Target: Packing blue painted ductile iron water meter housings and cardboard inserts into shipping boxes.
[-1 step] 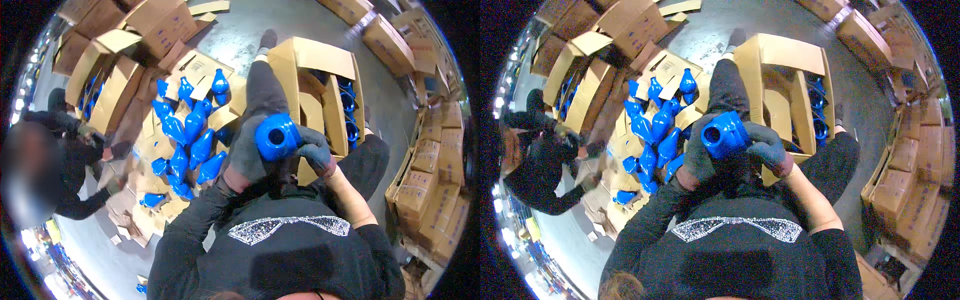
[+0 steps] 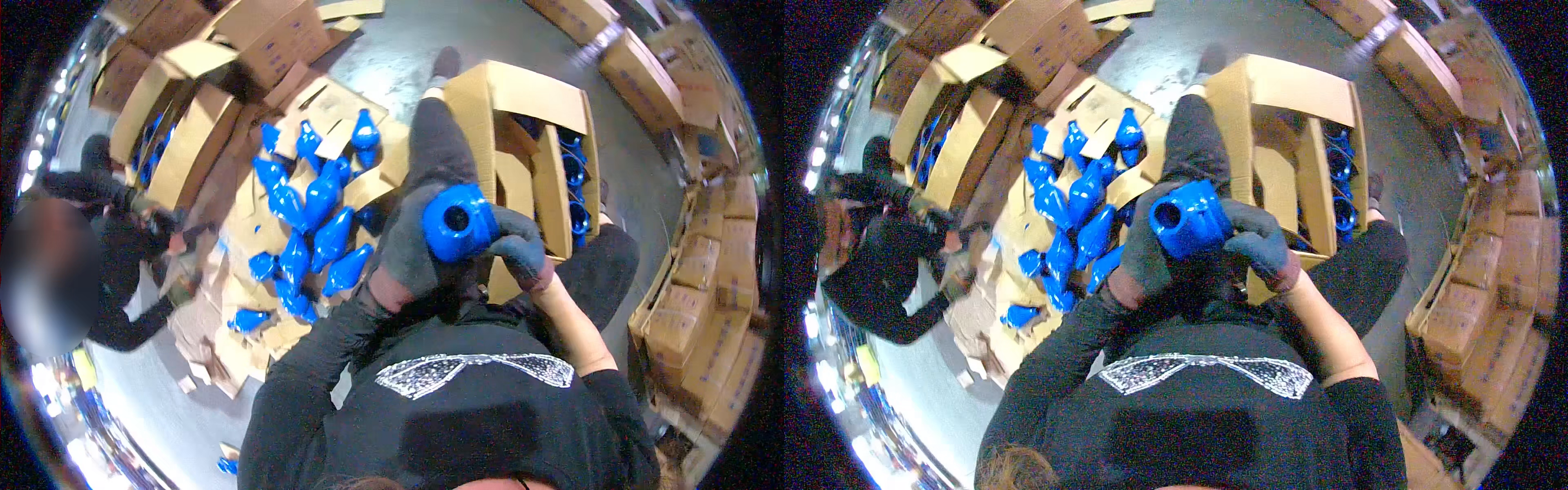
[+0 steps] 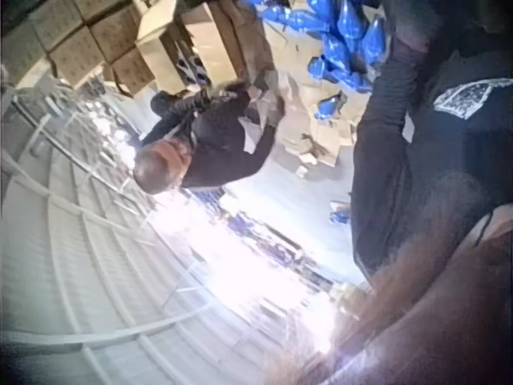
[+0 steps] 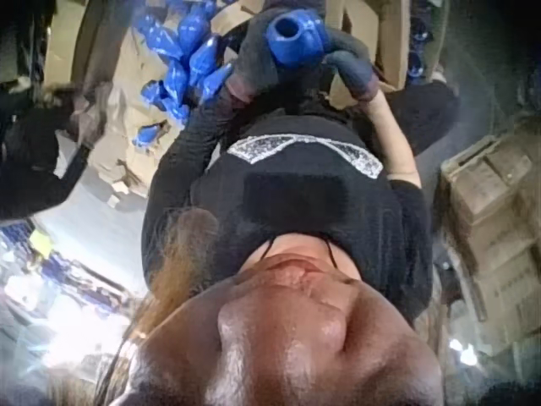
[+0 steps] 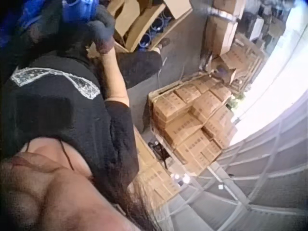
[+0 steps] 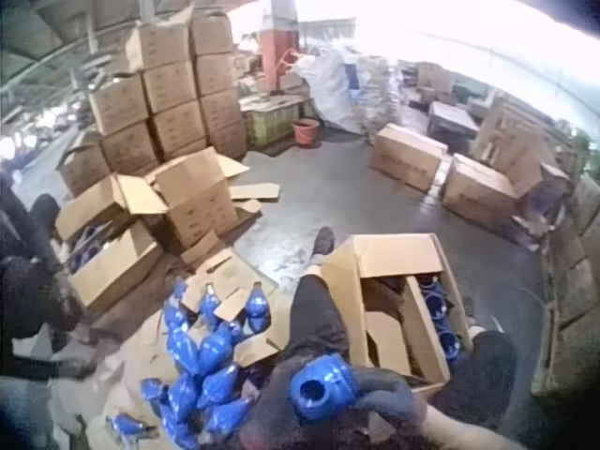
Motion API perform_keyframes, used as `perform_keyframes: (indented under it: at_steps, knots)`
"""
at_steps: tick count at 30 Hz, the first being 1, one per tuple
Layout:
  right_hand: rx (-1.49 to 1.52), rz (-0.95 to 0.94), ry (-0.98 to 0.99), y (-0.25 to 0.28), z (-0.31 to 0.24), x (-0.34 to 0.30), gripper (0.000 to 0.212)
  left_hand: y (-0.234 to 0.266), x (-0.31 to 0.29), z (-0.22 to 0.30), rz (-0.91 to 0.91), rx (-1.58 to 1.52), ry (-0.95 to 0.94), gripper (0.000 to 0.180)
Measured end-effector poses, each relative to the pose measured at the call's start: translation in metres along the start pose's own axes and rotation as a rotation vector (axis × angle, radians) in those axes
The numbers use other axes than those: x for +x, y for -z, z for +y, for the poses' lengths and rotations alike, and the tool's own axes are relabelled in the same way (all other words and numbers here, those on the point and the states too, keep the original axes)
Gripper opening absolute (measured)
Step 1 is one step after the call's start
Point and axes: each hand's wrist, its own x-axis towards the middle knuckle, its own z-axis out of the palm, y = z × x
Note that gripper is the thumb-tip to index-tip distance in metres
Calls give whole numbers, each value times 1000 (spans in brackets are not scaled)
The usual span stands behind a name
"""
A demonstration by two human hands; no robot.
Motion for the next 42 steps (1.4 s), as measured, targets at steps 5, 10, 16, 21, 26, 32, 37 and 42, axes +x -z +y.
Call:
perform_keyframes:
  at_steps: [5,10,16,21,26,32,37,42]
  knots:
    - [234,78,-131,-26,-32,6,53,14,12,29,122,-227,110,89]
    - [277,39,-91,-67,-45,28,47,50,8,3,273,-547,331,81]
    - [-71,93,15,-37,-25,44,33,130,-40,-42,701,-376,401,45]
    - [-130,383,-49,34,1,34,33,244,-93,-129,1033,269,677,82]
    - [-341,530,-43,95,17,13,33,269,-109,-209,775,767,966,90]
    - [-625,570,-181,156,74,20,30,322,-171,-270,307,1044,895,90]
    - [-642,683,-162,206,82,16,30,258,-110,-194,505,811,1108,91]
    - [-901,591,-3,194,72,87,34,261,-98,-180,606,919,820,81]
